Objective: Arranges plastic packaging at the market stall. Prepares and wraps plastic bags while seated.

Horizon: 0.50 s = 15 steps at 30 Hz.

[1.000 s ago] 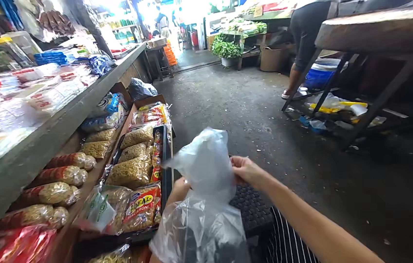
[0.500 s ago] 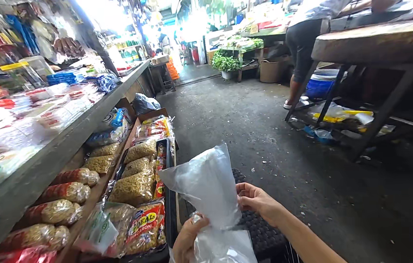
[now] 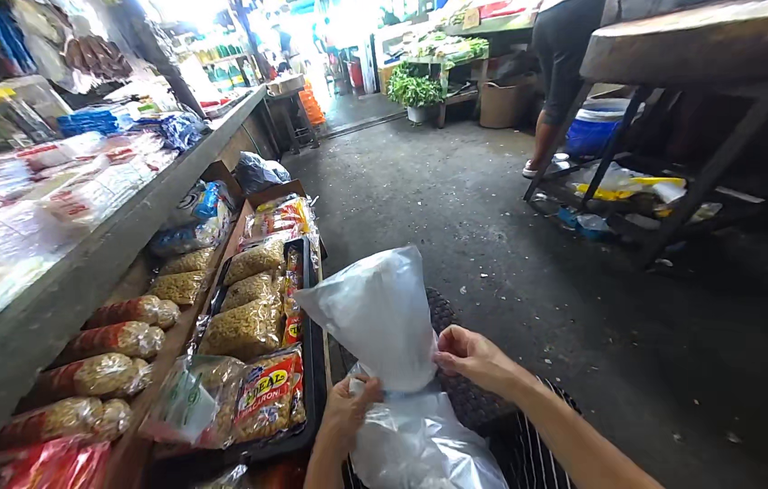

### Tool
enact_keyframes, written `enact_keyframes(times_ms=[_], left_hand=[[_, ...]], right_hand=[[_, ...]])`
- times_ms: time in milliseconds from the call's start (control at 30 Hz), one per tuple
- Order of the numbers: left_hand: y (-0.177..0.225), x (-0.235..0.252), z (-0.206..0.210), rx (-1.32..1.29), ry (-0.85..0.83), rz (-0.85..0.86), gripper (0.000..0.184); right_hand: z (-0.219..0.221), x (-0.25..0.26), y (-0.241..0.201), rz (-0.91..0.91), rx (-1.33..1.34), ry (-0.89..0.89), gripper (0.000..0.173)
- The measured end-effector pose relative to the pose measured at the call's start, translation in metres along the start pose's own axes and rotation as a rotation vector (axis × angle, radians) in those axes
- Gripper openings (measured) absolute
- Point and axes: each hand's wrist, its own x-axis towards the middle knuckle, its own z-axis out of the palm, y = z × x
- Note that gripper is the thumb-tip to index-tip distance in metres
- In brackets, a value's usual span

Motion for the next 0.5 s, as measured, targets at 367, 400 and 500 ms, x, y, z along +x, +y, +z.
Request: enact_keyframes(times_ms=[367, 400, 500], left_hand=[[0.096, -0.064, 0.002, -0.031, -0.482, 0.886, 0.023], [0.100, -0.065, 0.004, -0.052, -0.473, 0.919, 0.026], [0.102, -0.067, 0.005, -0.055, -0.383, 0.924, 0.033]], right_hand=[[0.025, -0.070, -0.078, -0.690, -0.336, -0.237, 0.060], [0.028, -0.069, -0.078, -0.695, -0.320, -0.201, 0.049], [0.026, -0.066, -0.075, -0.800, -0.217, -0.116, 0.023]])
